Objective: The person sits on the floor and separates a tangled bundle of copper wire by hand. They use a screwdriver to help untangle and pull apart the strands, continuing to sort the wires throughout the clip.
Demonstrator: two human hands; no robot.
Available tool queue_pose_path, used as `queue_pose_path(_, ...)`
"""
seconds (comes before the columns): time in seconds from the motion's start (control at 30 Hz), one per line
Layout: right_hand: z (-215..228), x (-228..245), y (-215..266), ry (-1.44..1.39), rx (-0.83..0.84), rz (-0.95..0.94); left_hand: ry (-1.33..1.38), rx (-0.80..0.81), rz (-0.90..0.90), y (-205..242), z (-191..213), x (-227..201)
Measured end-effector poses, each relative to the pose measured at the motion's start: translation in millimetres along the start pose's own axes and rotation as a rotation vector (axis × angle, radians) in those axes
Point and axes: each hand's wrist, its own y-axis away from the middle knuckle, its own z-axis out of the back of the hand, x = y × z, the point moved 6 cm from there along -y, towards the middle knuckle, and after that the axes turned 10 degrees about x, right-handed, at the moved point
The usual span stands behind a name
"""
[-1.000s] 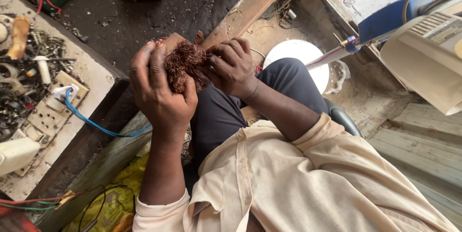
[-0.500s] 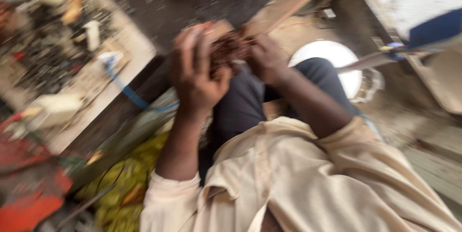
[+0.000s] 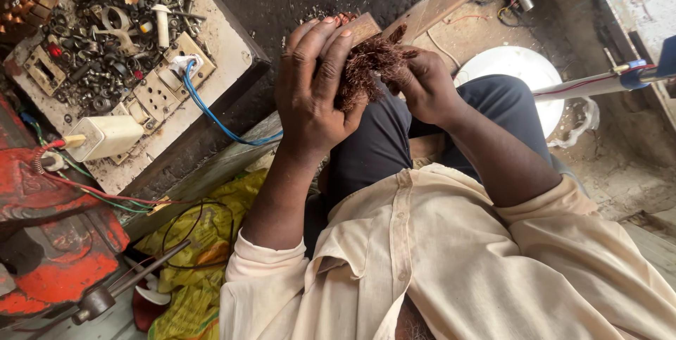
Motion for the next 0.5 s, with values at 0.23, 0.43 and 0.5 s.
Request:
queue_pose_path(0.23,-25,-42,11,-1.171,0.104,-0.179,0.009,0.015,-0.007,-2,1,0)
queue_pose_path(0.43,-13,-51,14,-0.95,-0.011,-0.259,0.007,0.027,0.023,-8,4,-2)
queue_pose_path(0.5,14,-37,21,-0.189,-0.187,-0.199,0.009,0.031,0.043,-9,5,-1)
